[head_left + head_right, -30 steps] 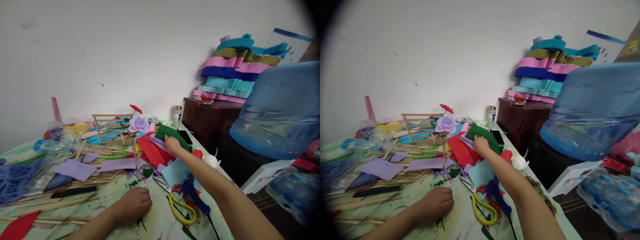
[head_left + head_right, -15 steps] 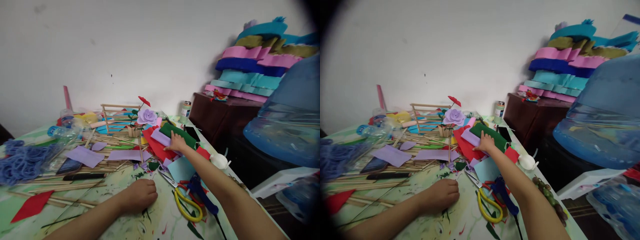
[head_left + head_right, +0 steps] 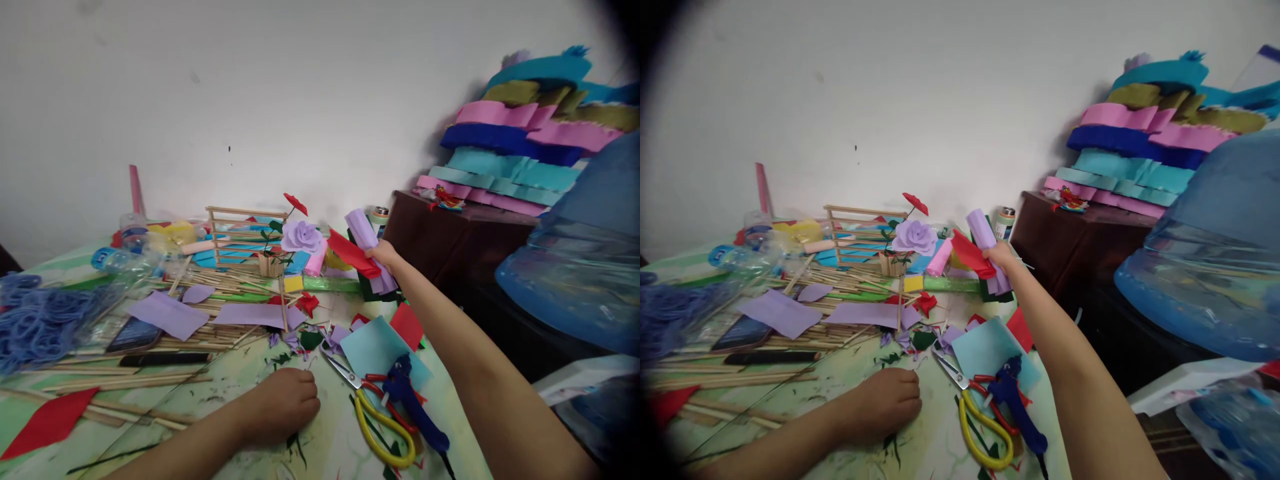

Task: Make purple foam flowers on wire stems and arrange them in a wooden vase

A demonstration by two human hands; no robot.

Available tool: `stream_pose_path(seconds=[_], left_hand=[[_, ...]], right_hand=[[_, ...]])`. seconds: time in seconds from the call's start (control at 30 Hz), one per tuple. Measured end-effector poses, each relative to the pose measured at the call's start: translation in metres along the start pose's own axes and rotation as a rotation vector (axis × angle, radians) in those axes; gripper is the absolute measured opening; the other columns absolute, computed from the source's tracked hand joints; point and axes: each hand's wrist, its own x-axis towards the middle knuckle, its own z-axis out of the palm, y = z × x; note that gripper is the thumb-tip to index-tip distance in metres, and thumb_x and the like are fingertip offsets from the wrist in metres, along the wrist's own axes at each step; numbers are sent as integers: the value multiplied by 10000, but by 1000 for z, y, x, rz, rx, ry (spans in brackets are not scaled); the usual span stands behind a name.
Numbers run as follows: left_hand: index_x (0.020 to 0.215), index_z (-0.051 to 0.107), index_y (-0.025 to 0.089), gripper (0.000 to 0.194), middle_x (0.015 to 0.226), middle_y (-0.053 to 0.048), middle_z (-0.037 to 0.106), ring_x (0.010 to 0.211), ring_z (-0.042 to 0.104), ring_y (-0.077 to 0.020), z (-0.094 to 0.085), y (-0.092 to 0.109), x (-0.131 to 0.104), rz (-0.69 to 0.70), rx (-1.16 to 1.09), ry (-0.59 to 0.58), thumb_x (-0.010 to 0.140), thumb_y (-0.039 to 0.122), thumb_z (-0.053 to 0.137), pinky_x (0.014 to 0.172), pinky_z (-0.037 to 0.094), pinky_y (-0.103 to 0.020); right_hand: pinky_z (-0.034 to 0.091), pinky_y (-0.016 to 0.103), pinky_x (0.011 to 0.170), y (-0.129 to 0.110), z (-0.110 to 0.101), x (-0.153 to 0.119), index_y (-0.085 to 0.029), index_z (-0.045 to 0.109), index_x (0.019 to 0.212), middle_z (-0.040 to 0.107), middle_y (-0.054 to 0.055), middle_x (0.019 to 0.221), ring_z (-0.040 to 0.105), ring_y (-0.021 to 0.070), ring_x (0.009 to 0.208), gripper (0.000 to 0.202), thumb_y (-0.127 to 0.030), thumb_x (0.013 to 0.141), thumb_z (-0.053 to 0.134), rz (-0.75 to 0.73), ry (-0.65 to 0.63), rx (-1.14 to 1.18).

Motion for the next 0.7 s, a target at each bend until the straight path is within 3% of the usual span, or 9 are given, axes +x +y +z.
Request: stream_pose_path(seconds=[0.13,0.4,0.5,0.57,0.63,0.7], left_hand=[[680,405,197,177,632,-26,506,624,429,-172,1,-1,-1,-14,-9,-6,741,101,540,524,296,-322],[686,431,192,184,633,-12,512,636,445,-167,1,-2,0,-45,-17,-27,711,110,594,531,318,-319],[677,449,188,184,629,-5,507,637,446,-162,2,-2,0,-41,-30,-37,698,146,627,511,324,-313],[660,458,184,181,618,-5,497,633,446,-161,2,-3,0,-37,-26,-36,689,165,636,483,311,-309],[649,471,180,164,610,-12,492,631,446,-160,1,-4,0,-33,-19,-30,689,171,630,469,307,-301],[647,485,175,146,614,-23,495,635,445,-157,1,-5,0,-19,-16,-21,696,176,622,467,317,-289]], right_hand=[[485,279,715,7,-4,21,-46,473,1197,596,160,1087,600,222,896,497,-196,749,628,14,18,-141],[502,367,786,8,48,27,-128,553,1102,589,65,1048,593,171,883,321,-368,889,551,-26,-168,-358],[483,375,797,4,57,29,-116,543,1118,592,94,1059,593,206,917,424,-418,830,616,-19,-194,-424],[456,349,781,2,61,30,-80,528,1142,601,150,1044,594,253,947,587,-425,711,729,-18,-204,-460],[433,336,757,0,64,30,-69,510,1172,607,193,1029,595,288,965,681,-361,626,794,-15,-203,-488],[429,339,736,-1,67,29,-81,491,1204,609,215,1032,604,294,949,660,-285,643,773,-7,-190,-508]])
